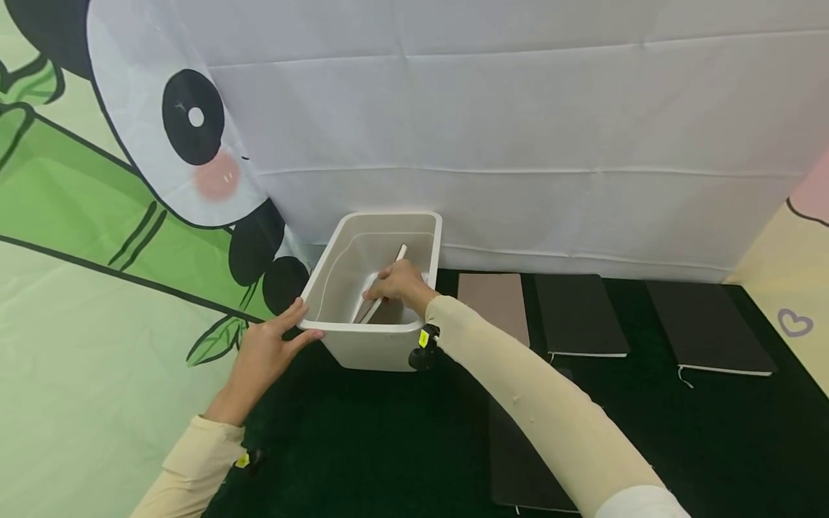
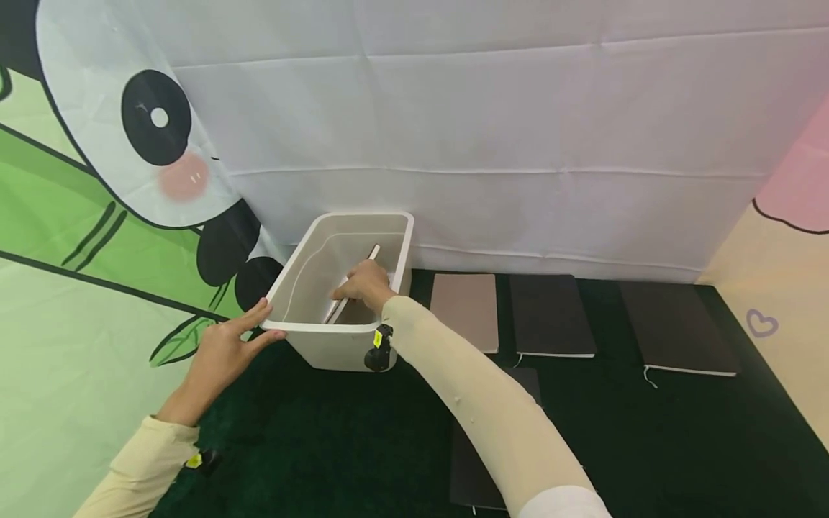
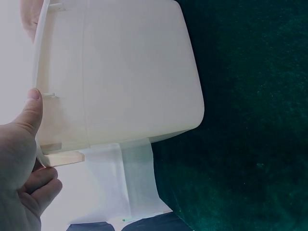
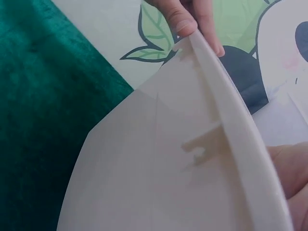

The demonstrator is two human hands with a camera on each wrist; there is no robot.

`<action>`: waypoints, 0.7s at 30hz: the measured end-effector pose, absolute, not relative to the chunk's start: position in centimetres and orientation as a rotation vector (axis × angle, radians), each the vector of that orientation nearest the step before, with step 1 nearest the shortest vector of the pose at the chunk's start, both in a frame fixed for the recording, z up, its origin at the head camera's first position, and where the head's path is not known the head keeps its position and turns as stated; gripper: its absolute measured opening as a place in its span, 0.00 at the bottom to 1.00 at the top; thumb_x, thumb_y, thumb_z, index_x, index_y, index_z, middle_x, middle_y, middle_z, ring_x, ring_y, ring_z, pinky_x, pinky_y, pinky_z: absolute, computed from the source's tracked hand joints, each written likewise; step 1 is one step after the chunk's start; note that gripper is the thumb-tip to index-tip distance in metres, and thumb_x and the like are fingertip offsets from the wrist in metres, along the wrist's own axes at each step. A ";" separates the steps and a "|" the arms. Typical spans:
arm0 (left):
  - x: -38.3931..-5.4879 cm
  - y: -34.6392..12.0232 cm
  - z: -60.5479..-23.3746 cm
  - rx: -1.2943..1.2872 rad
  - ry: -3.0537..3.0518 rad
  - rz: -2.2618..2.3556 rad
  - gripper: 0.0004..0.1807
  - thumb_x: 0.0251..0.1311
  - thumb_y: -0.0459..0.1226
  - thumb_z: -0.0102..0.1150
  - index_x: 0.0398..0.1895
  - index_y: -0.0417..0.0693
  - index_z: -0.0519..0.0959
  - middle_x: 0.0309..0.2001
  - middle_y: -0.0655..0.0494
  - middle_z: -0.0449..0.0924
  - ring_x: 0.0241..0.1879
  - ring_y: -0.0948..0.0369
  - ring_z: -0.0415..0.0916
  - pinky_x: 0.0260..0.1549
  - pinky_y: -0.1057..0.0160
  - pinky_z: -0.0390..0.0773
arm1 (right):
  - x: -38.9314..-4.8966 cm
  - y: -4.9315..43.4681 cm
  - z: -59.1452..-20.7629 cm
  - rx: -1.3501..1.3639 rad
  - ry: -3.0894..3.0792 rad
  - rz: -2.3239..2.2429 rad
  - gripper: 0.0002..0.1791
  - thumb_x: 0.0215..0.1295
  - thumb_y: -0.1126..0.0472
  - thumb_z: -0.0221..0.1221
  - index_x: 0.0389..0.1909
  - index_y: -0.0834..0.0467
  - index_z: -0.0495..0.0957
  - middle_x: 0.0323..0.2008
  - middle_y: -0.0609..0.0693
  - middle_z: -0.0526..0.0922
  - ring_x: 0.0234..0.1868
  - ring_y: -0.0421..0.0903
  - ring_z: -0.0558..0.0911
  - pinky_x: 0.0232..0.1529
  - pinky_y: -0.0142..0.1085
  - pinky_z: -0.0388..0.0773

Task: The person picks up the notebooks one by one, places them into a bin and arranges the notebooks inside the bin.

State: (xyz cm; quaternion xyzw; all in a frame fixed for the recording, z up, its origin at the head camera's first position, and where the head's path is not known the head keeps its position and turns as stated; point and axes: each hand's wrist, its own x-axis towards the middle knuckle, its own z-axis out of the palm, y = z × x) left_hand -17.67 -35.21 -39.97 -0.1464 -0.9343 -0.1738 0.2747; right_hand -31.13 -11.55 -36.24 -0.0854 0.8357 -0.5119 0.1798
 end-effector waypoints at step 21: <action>-17.6 -35.7 -39.8 -0.413 -2.488 -0.455 0.36 0.51 0.41 0.78 0.63 0.36 0.78 0.62 0.38 0.78 0.09 0.72 0.54 0.16 0.67 0.76 | -29.3 -9.8 -31.1 -0.526 2.374 -1.268 0.14 0.69 0.56 0.63 0.47 0.64 0.82 0.51 0.54 0.81 0.52 0.50 0.79 0.58 0.45 0.79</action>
